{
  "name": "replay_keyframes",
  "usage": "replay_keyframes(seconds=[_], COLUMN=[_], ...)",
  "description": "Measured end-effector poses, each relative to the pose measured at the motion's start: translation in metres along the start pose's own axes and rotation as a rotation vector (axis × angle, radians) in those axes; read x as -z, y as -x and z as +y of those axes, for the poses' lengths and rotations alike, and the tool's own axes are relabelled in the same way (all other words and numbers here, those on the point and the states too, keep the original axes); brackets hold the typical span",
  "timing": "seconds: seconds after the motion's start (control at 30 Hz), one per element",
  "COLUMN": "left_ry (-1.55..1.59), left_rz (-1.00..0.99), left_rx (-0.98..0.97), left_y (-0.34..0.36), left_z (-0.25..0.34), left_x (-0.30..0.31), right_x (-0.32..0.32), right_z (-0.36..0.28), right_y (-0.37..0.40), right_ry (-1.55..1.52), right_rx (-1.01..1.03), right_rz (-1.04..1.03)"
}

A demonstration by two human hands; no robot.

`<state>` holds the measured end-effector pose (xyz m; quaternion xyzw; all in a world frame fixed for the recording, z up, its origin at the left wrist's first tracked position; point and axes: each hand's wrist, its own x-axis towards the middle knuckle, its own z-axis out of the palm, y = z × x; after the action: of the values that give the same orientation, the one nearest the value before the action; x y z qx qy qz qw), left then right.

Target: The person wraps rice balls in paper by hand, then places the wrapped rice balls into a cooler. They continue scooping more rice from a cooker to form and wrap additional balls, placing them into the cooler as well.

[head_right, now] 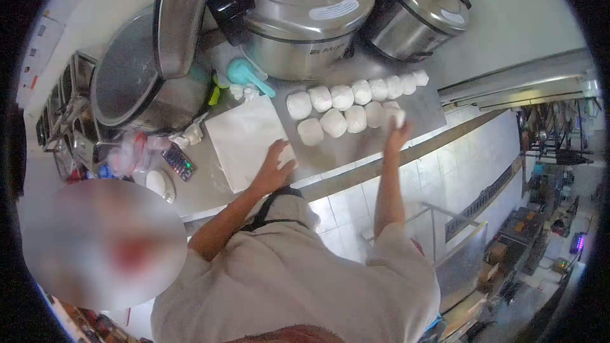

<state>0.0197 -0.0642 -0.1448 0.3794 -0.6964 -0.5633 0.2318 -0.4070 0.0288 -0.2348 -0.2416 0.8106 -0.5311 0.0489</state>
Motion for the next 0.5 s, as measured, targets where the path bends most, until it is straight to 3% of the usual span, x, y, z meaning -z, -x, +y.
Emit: replay_keyframes(seconds=[0.03,0.1,0.17,0.2,0.27,0.3,0.4,0.43,0.5], left_ry=[0.01,0.013,-0.01,-0.039,-0.116,-0.148,-0.167,-0.112,-0.001], left_rz=[0.002,0.019,0.088,0.124,0.189,0.254,0.376,0.435,0.547], left_rx=[0.047,0.106,0.149,0.21,0.323,0.287,0.416,0.434,0.446], left_y=[0.01,0.026,0.055,0.069,0.086,0.094,0.113,0.121,0.134], left_z=[-0.002,-0.024,-0.059,-0.059,-0.053,-0.064,-0.062,-0.062,-0.062], left_x=[0.011,0.033,0.05,0.059,0.092,0.104,0.147,0.162,0.193], right_x=[0.016,0.045,0.039,0.048,0.032,0.028,0.012,-0.013,-0.08], right_z=[0.002,0.075,0.093,0.148,0.146,0.144,0.14,0.048,-0.107], right_y=[-0.033,-0.094,-0.123,-0.156,-0.177,-0.182,-0.191,-0.13,-0.017], right_ry=[-0.162,-0.072,-0.014,0.187,0.483,0.637,0.971,1.084,0.493], right_rx=[-0.153,-0.118,-0.337,-0.163,-0.137,-0.085,0.263,0.569,0.271], right_rz=[0.057,-0.076,-0.005,-0.161,-0.223,-0.234,-0.067,0.146,0.132])
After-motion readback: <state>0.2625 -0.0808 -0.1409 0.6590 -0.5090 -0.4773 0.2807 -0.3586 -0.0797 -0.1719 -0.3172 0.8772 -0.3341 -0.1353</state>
